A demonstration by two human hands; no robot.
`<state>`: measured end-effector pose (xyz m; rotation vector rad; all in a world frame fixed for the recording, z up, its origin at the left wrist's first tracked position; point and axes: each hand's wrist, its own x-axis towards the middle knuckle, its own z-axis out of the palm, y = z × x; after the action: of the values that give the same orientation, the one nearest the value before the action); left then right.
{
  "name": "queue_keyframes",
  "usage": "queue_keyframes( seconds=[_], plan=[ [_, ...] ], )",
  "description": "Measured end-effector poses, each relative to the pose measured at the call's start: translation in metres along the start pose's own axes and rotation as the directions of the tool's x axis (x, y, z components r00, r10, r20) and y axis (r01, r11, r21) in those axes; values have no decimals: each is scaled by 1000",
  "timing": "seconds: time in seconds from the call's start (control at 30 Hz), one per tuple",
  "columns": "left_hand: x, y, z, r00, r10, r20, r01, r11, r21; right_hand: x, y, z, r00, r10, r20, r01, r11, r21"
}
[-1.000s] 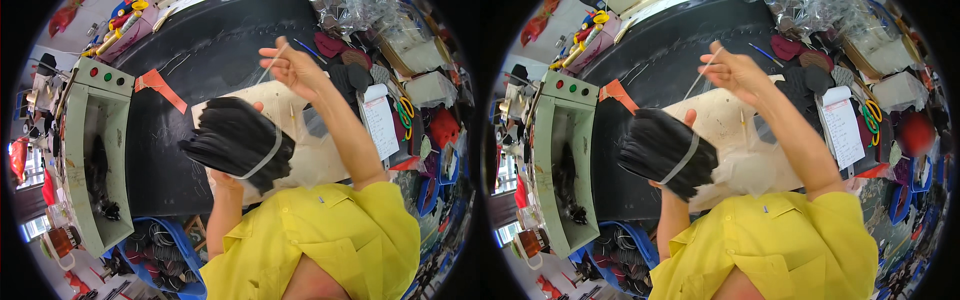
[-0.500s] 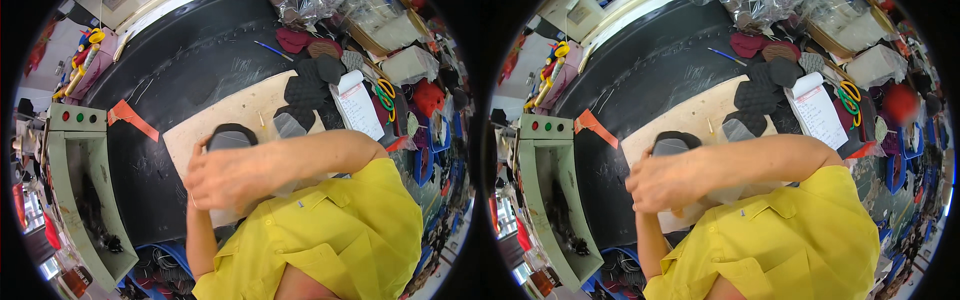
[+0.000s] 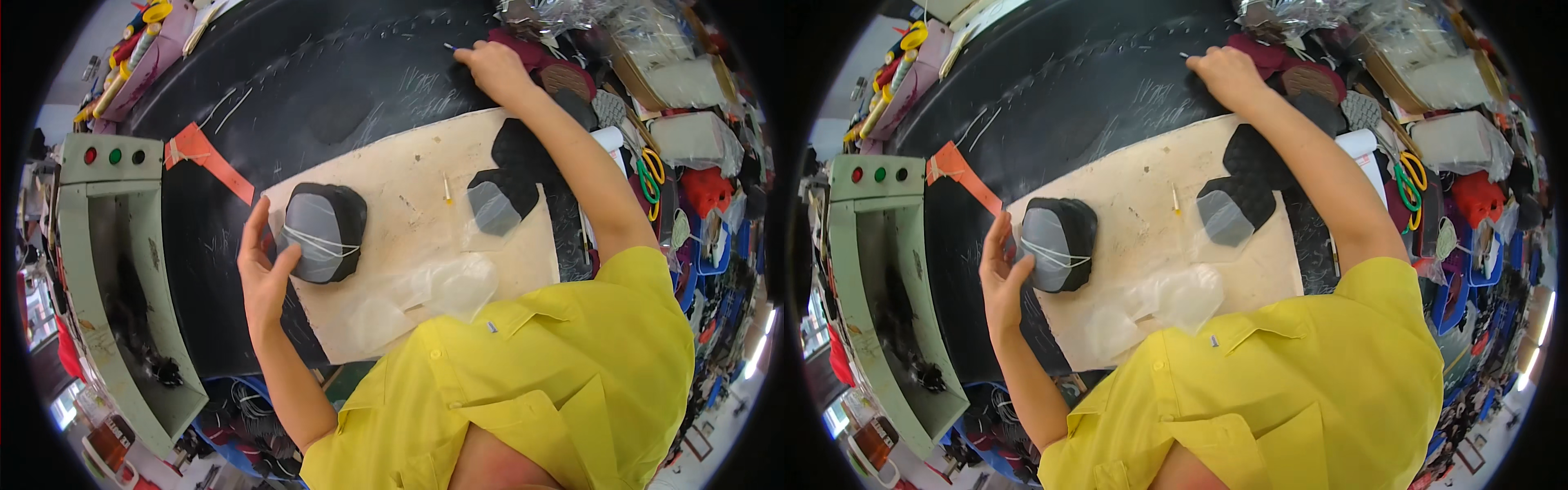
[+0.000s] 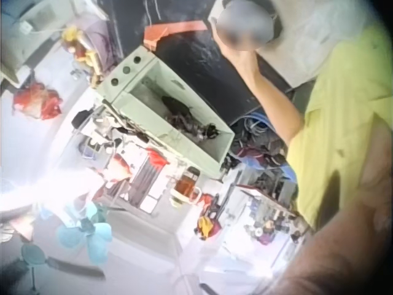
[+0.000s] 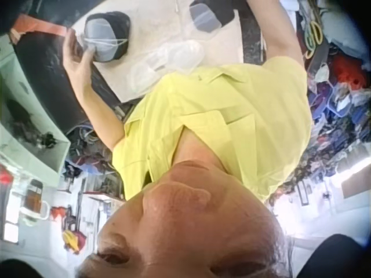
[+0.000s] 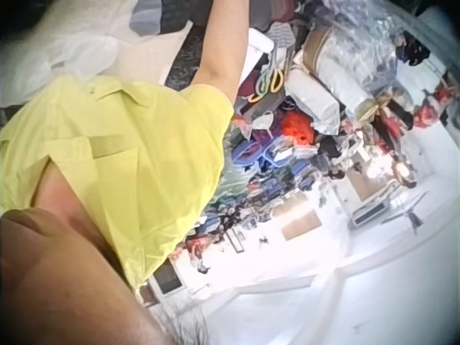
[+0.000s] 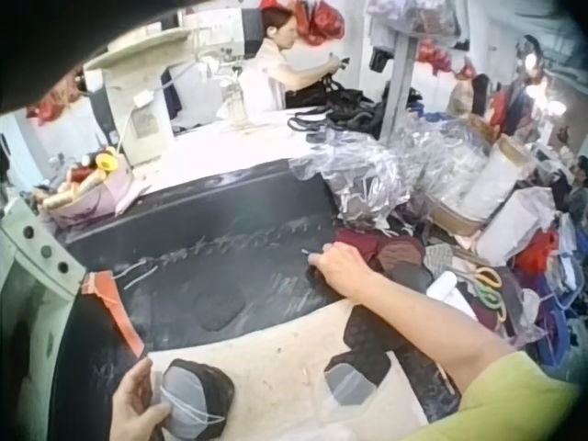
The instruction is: The person assembles a shoe component by layering multiple pieces of black and grey foam onto a base. They pick up individual foam pieces, align them, and press them together to form a stack. The person then places the assembled stack into a blue plastic crate.
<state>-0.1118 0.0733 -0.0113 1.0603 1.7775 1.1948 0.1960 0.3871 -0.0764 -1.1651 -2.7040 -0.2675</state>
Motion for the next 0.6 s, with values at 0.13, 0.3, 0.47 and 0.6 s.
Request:
queue_keyframes(
  seconds=[0.13, 0.3, 0.47, 0.6],
  plan=[
    [-15, 7, 2, 891, 164, -424, -78, 974, 212, 3, -18, -55, 966, 162, 201, -258, 563, 785],
    [-42, 51, 45, 846, 528, -79, -445, 779, 442, -41, -119, -132, 880, -360, 310, -380, -143, 914],
    [-65, 45, 47, 961, 262, 94, -264, 964, 12, -70, -169, -144, 545, -802, 243, -838, -512, 187],
    [-78, 39, 45, 997, 29, 66, -15, 979, -205, -74, -181, -152, 590, -730, 345, -789, -432, 437]
  ],
)
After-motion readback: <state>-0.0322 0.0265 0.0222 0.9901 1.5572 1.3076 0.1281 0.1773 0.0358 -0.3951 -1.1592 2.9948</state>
